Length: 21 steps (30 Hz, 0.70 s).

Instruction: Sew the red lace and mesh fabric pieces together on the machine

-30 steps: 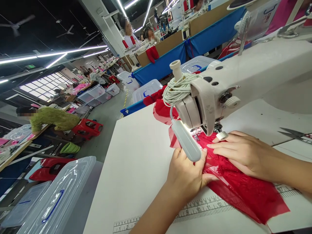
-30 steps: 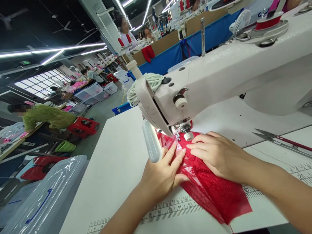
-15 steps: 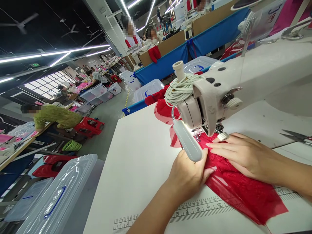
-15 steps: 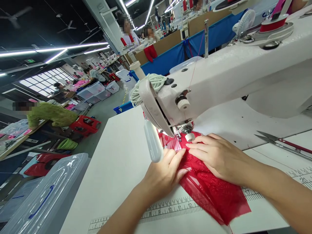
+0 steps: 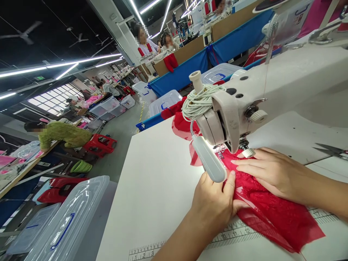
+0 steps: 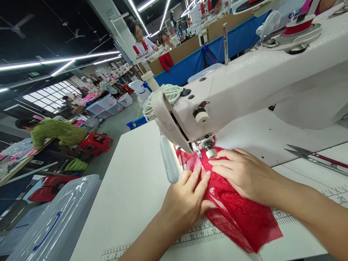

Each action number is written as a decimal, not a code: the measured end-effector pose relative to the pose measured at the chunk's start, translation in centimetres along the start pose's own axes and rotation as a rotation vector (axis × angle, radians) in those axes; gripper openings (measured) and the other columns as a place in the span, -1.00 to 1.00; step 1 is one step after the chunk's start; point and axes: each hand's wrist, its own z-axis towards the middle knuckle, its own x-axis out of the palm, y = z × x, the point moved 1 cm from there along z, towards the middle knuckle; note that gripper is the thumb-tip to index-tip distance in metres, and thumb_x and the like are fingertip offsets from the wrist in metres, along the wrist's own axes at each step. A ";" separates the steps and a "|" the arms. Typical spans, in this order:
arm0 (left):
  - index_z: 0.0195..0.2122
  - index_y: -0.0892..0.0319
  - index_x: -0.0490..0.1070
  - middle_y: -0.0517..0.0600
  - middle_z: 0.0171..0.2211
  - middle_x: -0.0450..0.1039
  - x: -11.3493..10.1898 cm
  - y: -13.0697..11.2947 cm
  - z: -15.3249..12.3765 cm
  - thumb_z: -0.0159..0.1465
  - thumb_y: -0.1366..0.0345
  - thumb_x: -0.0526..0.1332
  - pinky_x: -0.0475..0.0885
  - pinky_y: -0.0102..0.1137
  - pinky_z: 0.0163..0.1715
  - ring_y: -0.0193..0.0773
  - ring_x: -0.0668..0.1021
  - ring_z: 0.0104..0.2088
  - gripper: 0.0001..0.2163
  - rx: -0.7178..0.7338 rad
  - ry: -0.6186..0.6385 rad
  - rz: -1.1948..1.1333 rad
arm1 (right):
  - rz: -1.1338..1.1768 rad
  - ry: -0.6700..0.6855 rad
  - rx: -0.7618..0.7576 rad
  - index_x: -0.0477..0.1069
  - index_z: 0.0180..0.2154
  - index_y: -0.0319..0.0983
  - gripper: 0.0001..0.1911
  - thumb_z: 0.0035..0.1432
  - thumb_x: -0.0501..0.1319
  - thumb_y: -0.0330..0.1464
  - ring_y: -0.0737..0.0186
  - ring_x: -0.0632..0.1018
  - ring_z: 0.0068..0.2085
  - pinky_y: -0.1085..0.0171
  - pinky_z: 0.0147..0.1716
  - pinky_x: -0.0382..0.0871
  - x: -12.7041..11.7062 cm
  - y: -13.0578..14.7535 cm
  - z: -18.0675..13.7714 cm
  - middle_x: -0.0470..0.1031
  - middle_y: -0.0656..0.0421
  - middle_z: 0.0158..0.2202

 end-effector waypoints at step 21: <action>0.13 0.37 0.45 0.29 0.00 0.55 0.3 0.7 0.5 0.45 -0.15 -0.14 0.48 -0.15 -0.11 -0.01 0.54 -0.14 -0.32 -0.056 0.004 0.031 | -0.103 0.021 0.050 0.48 0.02 -0.22 -0.54 0.29 -0.07 -0.59 0.00 0.49 0.02 0.06 -0.11 0.43 0.8 -0.5 0.5 0.57 0.05 -0.01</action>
